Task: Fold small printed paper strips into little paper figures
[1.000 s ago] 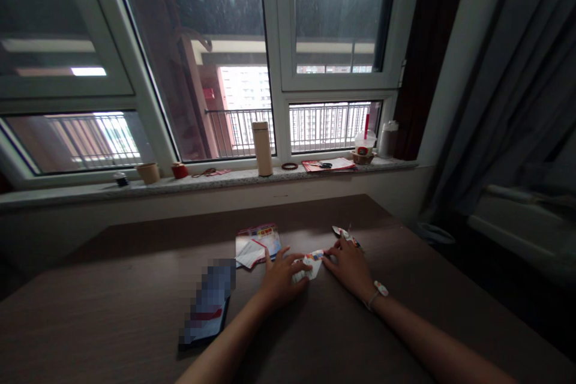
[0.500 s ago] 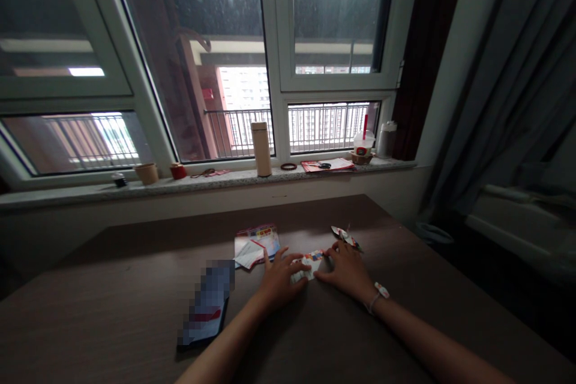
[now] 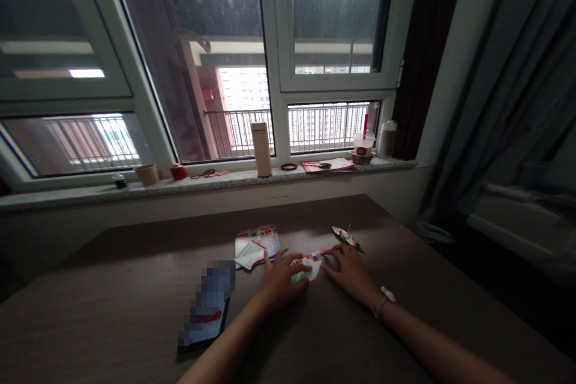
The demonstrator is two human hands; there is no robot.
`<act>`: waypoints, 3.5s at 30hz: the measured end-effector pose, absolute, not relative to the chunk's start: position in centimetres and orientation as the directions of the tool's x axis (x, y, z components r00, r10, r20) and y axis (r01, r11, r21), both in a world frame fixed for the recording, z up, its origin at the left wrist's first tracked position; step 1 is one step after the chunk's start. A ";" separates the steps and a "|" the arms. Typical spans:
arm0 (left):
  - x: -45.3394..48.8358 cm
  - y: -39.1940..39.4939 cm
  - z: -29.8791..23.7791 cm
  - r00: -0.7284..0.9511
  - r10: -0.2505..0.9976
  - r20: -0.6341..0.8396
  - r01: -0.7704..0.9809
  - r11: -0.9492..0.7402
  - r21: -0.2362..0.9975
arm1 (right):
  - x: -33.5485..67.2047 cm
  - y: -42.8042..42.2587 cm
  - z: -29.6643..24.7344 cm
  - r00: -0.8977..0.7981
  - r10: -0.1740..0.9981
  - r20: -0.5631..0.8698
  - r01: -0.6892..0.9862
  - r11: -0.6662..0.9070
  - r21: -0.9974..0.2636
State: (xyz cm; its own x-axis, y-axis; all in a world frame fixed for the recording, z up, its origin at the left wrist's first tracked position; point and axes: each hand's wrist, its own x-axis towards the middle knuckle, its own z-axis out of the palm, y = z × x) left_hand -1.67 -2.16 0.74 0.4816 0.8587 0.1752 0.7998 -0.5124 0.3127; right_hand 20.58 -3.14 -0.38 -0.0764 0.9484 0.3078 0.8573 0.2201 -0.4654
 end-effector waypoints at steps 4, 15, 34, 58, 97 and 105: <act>-1.6 -2.2 0.9 0.471 0.866 0.169 0.805 -0.500 0.320 | 20.8 -3.3 -0.1 -0.114 0.938 0.326 0.801 0.281 -0.529; -1.8 -2.0 0.5 0.482 0.856 0.188 0.812 -0.517 0.272 | 20.3 -3.7 0.5 -0.102 0.946 0.308 0.859 0.240 -0.452; -1.7 -1.9 0.6 0.483 0.859 0.169 0.812 -0.512 0.280 | 19.8 -3.1 0.4 0.011 0.929 0.371 0.965 0.087 -0.246; -2.0 -1.9 0.2 0.502 0.833 0.233 0.777 -0.553 0.300 | 20.8 -2.9 -0.5 -0.374 0.849 0.374 0.737 0.516 -0.436; -1.9 -1.4 0.2 0.472 0.845 0.252 0.767 -0.535 0.356 | 21.3 -1.9 -1.2 -0.292 0.885 0.364 0.677 0.460 -0.575; -1.8 -1.3 0.0 0.474 0.835 0.280 0.767 -0.548 0.335 | 21.4 -1.9 -1.3 -0.289 0.879 0.379 0.674 0.468 -0.572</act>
State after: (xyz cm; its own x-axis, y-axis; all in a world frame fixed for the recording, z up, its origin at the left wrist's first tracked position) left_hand -1.83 -1.35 -0.01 0.4741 0.8348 0.2798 0.7668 -0.5477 0.3348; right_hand 21.39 -1.88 -1.25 -0.2888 0.8792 0.3789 0.6740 0.4678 -0.5717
